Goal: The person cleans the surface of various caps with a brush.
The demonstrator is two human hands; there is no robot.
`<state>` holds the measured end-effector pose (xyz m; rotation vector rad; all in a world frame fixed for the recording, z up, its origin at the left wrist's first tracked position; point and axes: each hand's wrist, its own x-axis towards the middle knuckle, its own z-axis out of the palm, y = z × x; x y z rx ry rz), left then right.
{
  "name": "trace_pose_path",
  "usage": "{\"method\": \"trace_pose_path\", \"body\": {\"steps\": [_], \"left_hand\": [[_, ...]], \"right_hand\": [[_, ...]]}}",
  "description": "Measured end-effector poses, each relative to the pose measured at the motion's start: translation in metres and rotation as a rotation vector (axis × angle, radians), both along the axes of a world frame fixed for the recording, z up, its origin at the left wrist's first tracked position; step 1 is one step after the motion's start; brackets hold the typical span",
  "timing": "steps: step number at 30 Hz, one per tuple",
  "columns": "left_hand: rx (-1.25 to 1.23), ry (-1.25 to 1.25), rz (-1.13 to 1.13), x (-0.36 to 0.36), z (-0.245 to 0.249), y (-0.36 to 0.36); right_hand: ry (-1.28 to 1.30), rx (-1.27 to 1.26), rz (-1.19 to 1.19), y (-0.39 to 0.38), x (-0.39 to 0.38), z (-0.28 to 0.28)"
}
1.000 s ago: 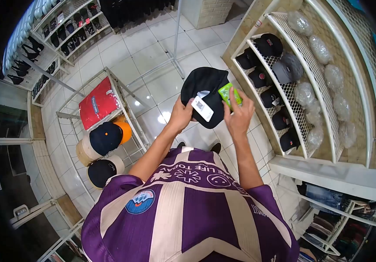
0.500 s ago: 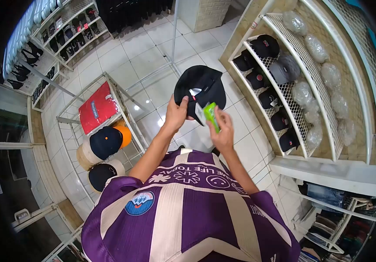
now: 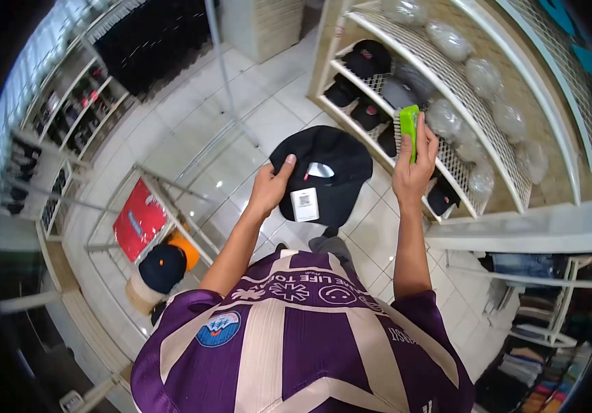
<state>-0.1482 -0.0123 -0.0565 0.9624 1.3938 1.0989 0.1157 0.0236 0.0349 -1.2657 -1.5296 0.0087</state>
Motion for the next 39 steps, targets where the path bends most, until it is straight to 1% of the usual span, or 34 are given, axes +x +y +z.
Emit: {"method": "trace_pose_path", "body": {"steps": [2,3,4,5,6,8,9,12,14,15,17,18,20,21,22,24,25,26,27,28,29,30,32,34,35,36,38,39], "left_hand": [[0.056,-0.003,-0.025,0.014,0.004,0.023],[0.008,0.101,-0.087,0.017,0.005,0.036],[0.041,0.098,-0.113,0.028,0.013,0.045],[0.153,0.033,-0.118,0.052,0.030,0.070],[0.224,-0.032,-0.104,0.063,0.036,0.077],[0.282,-0.082,-0.157,0.080,0.043,0.103],[0.270,-0.102,-0.177,0.088,0.049,0.114],[0.297,-0.117,-0.179,0.115,0.071,0.147],[0.429,-0.031,-0.161,0.130,0.084,0.166],[0.445,-0.032,-0.156,0.138,0.093,0.171],[0.434,-0.014,-0.140,0.151,0.114,0.175],[0.442,-0.001,-0.148,0.155,0.120,0.178],[0.525,-0.016,-0.095,0.167,0.107,0.190],[0.498,0.048,-0.130,0.167,0.107,0.190],[0.491,0.052,-0.125,0.169,0.104,0.190],[0.483,0.031,-0.170,0.175,0.093,0.188],[0.461,0.033,-0.170,0.177,0.087,0.187],[0.421,0.066,-0.184,0.177,0.081,0.186],[0.378,0.099,-0.199,0.176,0.075,0.185],[0.337,0.133,-0.215,0.174,0.068,0.184],[0.400,0.113,-0.177,0.175,0.056,0.185],[0.367,0.117,-0.174,0.173,0.052,0.185],[0.366,0.150,-0.172,0.171,0.043,0.186],[0.283,0.210,-0.212,0.164,0.017,0.198],[0.325,0.119,-0.221,0.165,0.032,0.194],[0.355,0.115,-0.228,0.165,0.037,0.193],[0.328,0.163,-0.280,0.163,0.039,0.196],[0.321,0.234,-0.298,0.162,0.036,0.197]], "right_hand": [[-0.029,0.043,-0.056,0.003,0.013,0.022],[-0.018,0.047,-0.048,0.007,0.020,0.032],[-0.008,0.061,-0.040,0.015,0.029,0.045],[-0.042,0.198,-0.067,0.035,0.051,0.070],[-0.078,0.259,-0.083,0.047,0.066,0.084],[-0.223,0.356,-0.216,0.069,0.084,0.128],[-0.226,0.382,-0.239,0.083,0.095,0.147],[-0.247,0.443,-0.243,0.135,0.127,0.198],[-0.315,0.451,-0.174,0.176,0.152,0.226],[-0.315,0.468,-0.171,0.201,0.166,0.235],[-0.405,0.349,-0.196,0.248,0.193,0.238],[-0.399,0.361,-0.188,0.265,0.204,0.236],[-0.429,0.201,-0.215,0.294,0.221,0.230],[-0.442,0.148,-0.213,0.299,0.225,0.226],[-0.439,0.143,-0.206,0.306,0.228,0.222],[-0.512,-0.042,-0.274,0.316,0.234,0.211],[-0.513,-0.017,-0.225,0.321,0.236,0.209],[-0.530,-0.015,-0.249,0.325,0.239,0.206],[-0.637,0.116,-0.385,0.320,0.232,0.207],[-0.618,0.399,-0.473,0.304,0.220,0.205],[-0.535,0.471,-0.405,0.280,0.203,0.204],[-0.451,0.537,-0.337,0.252,0.185,0.193],[-0.338,0.257,-0.048,0.191,0.145,0.149],[-0.209,-0.238,0.382,0.141,0.113,0.079],[-0.367,-0.336,0.381,0.122,0.103,0.052],[-0.516,-0.431,0.369,0.106,0.094,0.026],[-0.537,-0.518,0.284,0.093,0.080,-0.018],[-0.501,-0.541,0.201,0.090,0.073,-0.034]]}}
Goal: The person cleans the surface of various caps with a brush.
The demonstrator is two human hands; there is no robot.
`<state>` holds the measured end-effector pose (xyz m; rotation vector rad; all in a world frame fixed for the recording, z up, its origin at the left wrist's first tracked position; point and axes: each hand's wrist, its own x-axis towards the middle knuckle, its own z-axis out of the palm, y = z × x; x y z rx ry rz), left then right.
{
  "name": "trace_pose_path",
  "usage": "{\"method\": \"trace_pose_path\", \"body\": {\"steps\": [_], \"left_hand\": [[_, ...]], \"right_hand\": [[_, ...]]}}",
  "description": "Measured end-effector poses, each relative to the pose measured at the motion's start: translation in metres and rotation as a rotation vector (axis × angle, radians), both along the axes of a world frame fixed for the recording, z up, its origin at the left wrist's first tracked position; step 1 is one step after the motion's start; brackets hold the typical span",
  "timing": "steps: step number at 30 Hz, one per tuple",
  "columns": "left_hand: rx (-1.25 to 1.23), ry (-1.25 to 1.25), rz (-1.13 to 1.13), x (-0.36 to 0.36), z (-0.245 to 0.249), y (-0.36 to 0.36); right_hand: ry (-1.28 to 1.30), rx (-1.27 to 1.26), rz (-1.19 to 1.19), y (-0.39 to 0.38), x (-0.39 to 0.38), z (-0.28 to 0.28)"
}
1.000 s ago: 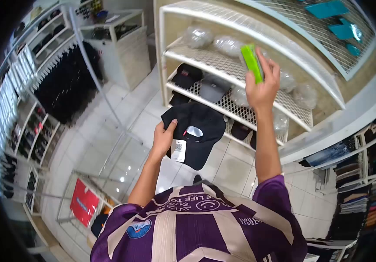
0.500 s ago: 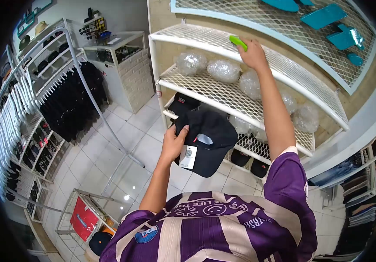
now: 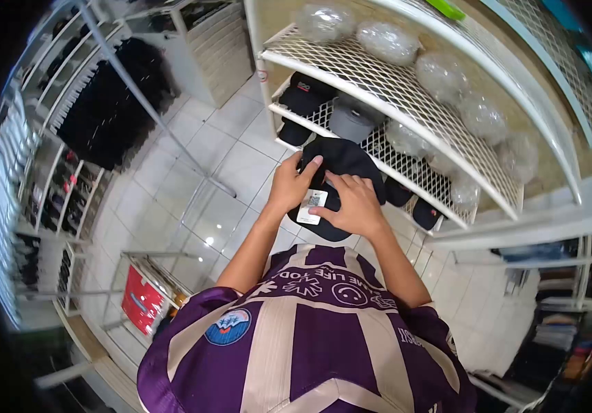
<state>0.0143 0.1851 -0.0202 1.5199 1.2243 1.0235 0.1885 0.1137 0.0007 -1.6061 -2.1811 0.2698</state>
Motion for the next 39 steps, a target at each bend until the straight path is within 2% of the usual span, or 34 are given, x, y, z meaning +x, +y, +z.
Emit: {"method": "trace_pose_path", "body": {"steps": [1,3,5,8,10,11,12,15,17,19,21,23,24,25,27,29,31,32,33,35,36,37,39], "left_hand": [[-0.003,0.012,-0.043,0.000,-0.006,0.001],[-0.156,-0.116,-0.109,-0.001,-0.024,0.005],[-0.171,-0.025,-0.201,-0.013,-0.040,-0.001],[-0.270,-0.015,-0.279,-0.024,-0.027,-0.023],[-0.321,0.054,-0.397,-0.033,-0.038,-0.027],[-0.357,0.119,-0.486,-0.038,-0.047,-0.031],[-0.356,0.070,-0.523,-0.039,-0.053,-0.037],[-0.402,0.108,-0.532,-0.049,-0.055,-0.039],[-0.216,0.158,-0.527,-0.055,-0.071,-0.037],[-0.164,0.180,-0.510,-0.058,-0.051,-0.040],[-0.010,0.190,-0.485,-0.061,-0.043,-0.040],[-0.085,0.177,-0.492,-0.063,-0.035,-0.039],[-0.106,0.253,-0.463,-0.064,-0.032,-0.038],[-0.127,0.326,-0.432,-0.064,-0.032,-0.037],[-0.149,0.287,-0.383,-0.069,-0.037,-0.035],[-0.201,0.328,-0.314,-0.075,-0.038,-0.034],[-0.174,0.339,-0.287,-0.080,-0.050,-0.034],[-0.189,0.246,-0.274,-0.082,-0.056,-0.033],[-0.204,0.151,-0.265,-0.082,-0.061,-0.033],[-0.175,0.177,-0.272,-0.078,-0.065,-0.033],[-0.147,0.206,-0.271,-0.073,-0.068,-0.031],[-0.142,0.193,-0.280,-0.067,-0.073,-0.026],[-0.270,0.098,-0.269,-0.057,-0.086,-0.022]], "right_hand": [[0.012,-0.003,-0.043,-0.004,-0.007,-0.005],[0.014,-0.177,-0.184,-0.014,-0.019,-0.014],[0.165,-0.314,-0.236,-0.029,-0.029,-0.028],[0.152,-0.357,-0.315,-0.051,-0.038,-0.045],[0.319,-0.370,-0.388,-0.065,-0.042,-0.047],[0.309,-0.395,-0.394,-0.071,-0.042,-0.048],[0.374,-0.416,-0.396,-0.074,-0.042,-0.043],[0.634,-0.437,-0.475,-0.076,-0.032,-0.041],[0.602,-0.252,-0.612,-0.068,-0.011,-0.043],[0.513,-0.111,-0.670,-0.054,0.008,-0.026],[0.290,-0.023,-0.783,-0.038,0.032,-0.026],[0.140,0.180,-0.861,-0.024,0.033,-0.031],[0.118,0.228,-0.866,-0.018,0.028,-0.037],[0.121,0.191,-0.837,-0.015,0.022,-0.042],[0.034,0.259,-0.820,-0.021,0.003,-0.043],[0.058,0.191,-0.822,-0.032,-0.004,-0.054],[0.227,-0.028,-0.944,-0.039,-0.011,-0.060],[0.392,-0.224,-0.991,-0.035,-0.004,-0.062],[0.391,-0.220,-1.002,-0.032,0.002,-0.073],[0.320,-0.153,-1.080,-0.026,0.017,-0.106],[0.319,-0.030,-1.093,-0.021,0.017,-0.115],[0.548,-0.044,-1.039,-0.015,0.018,-0.109],[0.453,0.223,-0.870,-0.001,0.025,-0.094]]}}
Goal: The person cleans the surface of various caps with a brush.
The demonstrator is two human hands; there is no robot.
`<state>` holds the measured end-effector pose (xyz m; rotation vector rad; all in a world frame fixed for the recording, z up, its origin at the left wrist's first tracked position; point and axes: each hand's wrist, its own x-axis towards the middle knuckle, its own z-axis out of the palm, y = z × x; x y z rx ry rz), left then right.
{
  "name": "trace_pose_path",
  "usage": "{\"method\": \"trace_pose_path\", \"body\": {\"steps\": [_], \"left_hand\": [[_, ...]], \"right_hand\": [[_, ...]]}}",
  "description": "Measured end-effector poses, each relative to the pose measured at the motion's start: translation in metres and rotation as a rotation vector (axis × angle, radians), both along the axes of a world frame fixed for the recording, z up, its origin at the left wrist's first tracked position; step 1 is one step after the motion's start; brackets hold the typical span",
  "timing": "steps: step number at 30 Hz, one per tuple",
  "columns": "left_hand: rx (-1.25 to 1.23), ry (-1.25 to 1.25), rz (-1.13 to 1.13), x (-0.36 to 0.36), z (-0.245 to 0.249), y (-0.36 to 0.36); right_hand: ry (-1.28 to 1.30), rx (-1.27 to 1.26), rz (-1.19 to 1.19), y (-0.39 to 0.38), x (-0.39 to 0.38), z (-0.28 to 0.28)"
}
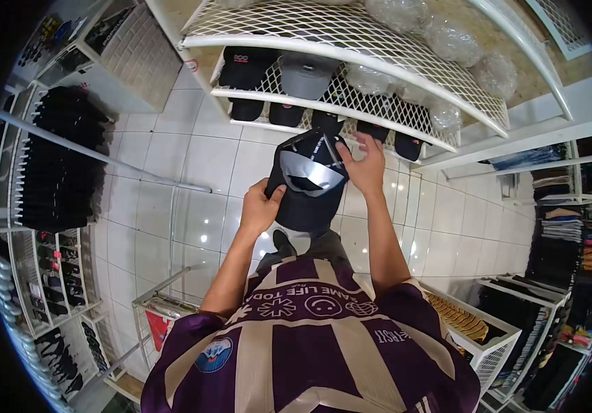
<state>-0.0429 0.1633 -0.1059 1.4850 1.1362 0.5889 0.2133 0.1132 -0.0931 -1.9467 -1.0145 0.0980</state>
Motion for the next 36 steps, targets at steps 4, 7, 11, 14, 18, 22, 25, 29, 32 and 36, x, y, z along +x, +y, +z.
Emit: {"method": "trace_pose_path", "body": {"steps": [4,7,11,14,18,22,25,29,32,36], "left_hand": [[0.095,0.018,0.024,0.035,-0.006,0.015],[0.057,0.080,0.000,0.064,-0.008,0.024],[0.058,0.085,0.017,0.098,-0.006,0.028],[0.095,0.024,0.061,0.115,-0.007,0.023],[0.037,-0.025,0.096,0.127,-0.009,0.016],[0.101,-0.128,0.143,0.132,-0.018,0.013],[0.072,-0.039,0.133,0.127,-0.023,0.011],[0.022,-0.019,0.122,0.115,-0.024,0.010],[-0.021,-0.004,0.101,0.099,-0.018,0.007],[-0.014,0.064,0.071,0.076,-0.016,-0.002]], "right_hand": [[-0.032,0.002,-0.013,0.041,0.042,0.005],[-0.360,0.021,-0.024,0.081,0.079,-0.013],[-0.510,-0.508,-0.018,0.133,0.134,-0.030],[-0.662,-0.515,-0.009,0.156,0.161,-0.045],[-0.757,-0.446,-0.028,0.166,0.178,-0.056],[-0.350,-0.048,0.054,0.182,0.207,-0.093],[-0.564,-0.115,0.123,0.149,0.193,-0.067],[-0.344,0.061,0.124,0.090,0.139,-0.016],[-0.202,0.172,0.139,0.041,0.103,0.003],[-0.128,0.244,0.149,-0.019,0.046,0.020]]}}
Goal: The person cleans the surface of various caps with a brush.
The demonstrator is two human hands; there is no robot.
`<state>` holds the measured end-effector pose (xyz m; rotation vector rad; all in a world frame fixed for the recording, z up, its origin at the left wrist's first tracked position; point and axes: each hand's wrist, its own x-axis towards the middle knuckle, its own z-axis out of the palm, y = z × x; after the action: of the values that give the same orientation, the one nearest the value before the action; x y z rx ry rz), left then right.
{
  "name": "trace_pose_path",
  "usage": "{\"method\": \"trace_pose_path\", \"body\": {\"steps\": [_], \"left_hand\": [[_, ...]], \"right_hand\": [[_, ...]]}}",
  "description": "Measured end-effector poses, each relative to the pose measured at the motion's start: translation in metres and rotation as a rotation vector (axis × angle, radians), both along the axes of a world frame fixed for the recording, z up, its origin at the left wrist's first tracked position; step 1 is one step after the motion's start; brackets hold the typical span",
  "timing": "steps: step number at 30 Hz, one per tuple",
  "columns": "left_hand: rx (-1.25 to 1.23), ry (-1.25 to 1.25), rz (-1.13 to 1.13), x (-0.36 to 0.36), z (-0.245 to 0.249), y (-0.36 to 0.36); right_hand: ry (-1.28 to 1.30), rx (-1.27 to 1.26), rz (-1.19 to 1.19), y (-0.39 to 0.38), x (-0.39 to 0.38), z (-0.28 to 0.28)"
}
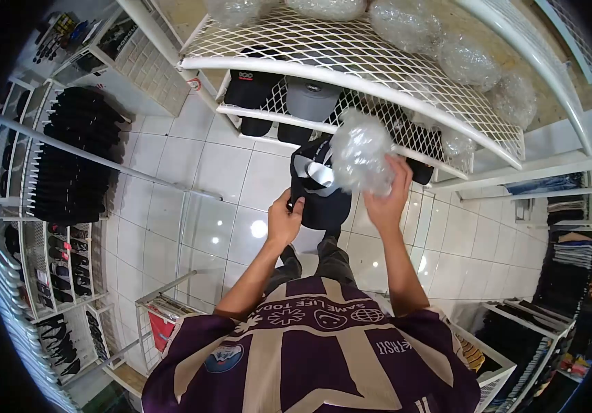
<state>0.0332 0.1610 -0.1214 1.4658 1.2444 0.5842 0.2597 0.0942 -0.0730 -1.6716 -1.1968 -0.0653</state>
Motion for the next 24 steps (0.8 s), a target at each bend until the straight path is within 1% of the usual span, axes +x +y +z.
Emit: {"method": "trace_pose_path", "body": {"steps": [1,3,4,6,9,10,11,12,13,14,16,17,18,20,21,22,23,24], "left_hand": [[0.007,-0.004,-0.003,-0.006,0.005,-0.003],[0.004,-0.044,-0.002,-0.013,0.016,-0.010],[0.199,-0.138,0.019,-0.016,0.001,-0.014],[0.277,-0.063,-0.023,-0.029,-0.003,-0.018],[0.334,-0.111,-0.049,-0.046,0.001,-0.024],[0.340,-0.115,-0.055,-0.051,0.016,-0.026],[0.240,0.004,-0.107,-0.057,0.032,-0.027],[0.139,0.124,-0.154,-0.063,0.048,-0.030],[0.224,0.094,-0.184,-0.065,0.056,-0.035],[0.392,-0.104,-0.192,-0.063,0.039,-0.041],[0.421,-0.028,-0.323,-0.063,0.069,-0.050],[0.577,-0.088,-0.307,-0.062,0.064,-0.047],[0.585,-0.093,-0.295,-0.065,0.067,-0.043],[0.456,0.042,-0.117,-0.079,0.073,-0.035],[0.360,0.037,-0.035,-0.087,0.070,-0.030],[0.377,-0.073,0.027,-0.093,0.054,-0.021],[0.353,-0.100,0.035,-0.103,0.040,-0.018],[0.328,-0.130,0.044,-0.109,0.042,-0.017]], "right_hand": [[-0.004,0.007,-0.003,-0.011,-0.015,0.002],[0.165,-0.186,0.206,-0.026,-0.040,0.007],[0.157,-0.177,0.199,-0.027,-0.048,0.009],[-0.002,-0.295,0.210,-0.029,-0.064,0.008],[-0.012,-0.330,0.159,-0.023,-0.079,0.003],[-0.031,-0.356,0.137,-0.021,-0.083,0.001],[-0.034,-0.350,0.134,-0.020,-0.086,0.000],[-0.163,-0.381,0.131,-0.018,-0.089,0.000],[-0.293,-0.408,0.127,-0.015,-0.092,-0.002],[-0.295,-0.400,0.128,-0.010,-0.095,-0.015],[-0.311,-0.302,0.018,0.002,-0.098,-0.058],[-0.263,-0.231,-0.077,0.012,-0.103,-0.074],[-0.272,-0.222,-0.068,0.014,-0.108,-0.065],[-0.011,-0.132,0.177,0.011,-0.123,-0.018],[0.307,-0.270,0.376,0.003,-0.124,0.009],[0.310,-0.267,0.382,-0.003,-0.120,0.014],[0.109,-0.186,0.338,-0.010,-0.113,0.016],[-0.092,-0.106,0.288,-0.018,-0.108,0.020]]}}
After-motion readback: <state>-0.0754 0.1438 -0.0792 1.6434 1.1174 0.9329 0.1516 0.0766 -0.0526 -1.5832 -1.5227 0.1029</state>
